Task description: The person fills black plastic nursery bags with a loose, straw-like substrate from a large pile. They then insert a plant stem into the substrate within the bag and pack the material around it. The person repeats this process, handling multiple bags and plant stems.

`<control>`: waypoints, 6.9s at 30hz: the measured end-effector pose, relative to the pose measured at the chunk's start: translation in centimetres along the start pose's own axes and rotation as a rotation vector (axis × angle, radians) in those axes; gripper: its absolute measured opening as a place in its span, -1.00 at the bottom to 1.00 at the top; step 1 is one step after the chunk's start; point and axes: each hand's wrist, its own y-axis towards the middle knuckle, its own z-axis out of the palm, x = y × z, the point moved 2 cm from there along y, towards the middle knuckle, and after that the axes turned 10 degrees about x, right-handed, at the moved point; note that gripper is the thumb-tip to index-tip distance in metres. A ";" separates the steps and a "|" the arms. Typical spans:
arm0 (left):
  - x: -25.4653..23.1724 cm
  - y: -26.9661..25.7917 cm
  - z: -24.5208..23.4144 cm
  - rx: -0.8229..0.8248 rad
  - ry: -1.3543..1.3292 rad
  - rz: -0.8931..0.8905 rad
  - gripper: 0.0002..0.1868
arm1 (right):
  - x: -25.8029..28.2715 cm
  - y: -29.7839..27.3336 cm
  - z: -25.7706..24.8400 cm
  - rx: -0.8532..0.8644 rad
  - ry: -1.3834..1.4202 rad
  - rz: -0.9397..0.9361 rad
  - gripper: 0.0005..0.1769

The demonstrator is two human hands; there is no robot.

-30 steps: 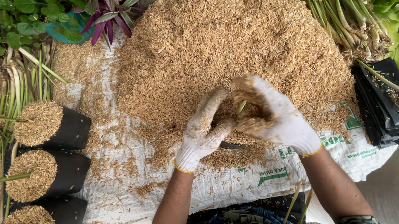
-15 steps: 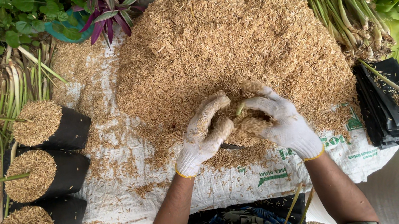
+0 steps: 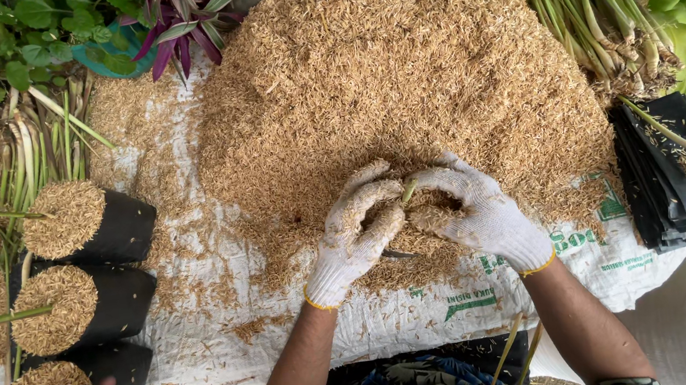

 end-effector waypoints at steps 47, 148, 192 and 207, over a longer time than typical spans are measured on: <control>0.8 1.9 1.5 -0.031 -0.248 -0.489 -0.53 | -0.8 1.3 1.2 -0.026 0.321 0.087 -0.62; -1.6 -1.2 2.4 -0.150 -0.304 -0.472 -0.34 | 0.5 -1.7 0.3 -0.165 0.149 -0.160 -0.79; 3.2 1.4 1.3 -0.077 -0.310 -0.549 -0.36 | -0.1 3.4 -0.1 0.129 0.130 -0.024 -0.75; -4.5 -1.2 3.1 -0.288 -0.078 -0.553 -0.03 | 1.4 -3.0 3.0 -0.380 -0.172 -0.065 -0.53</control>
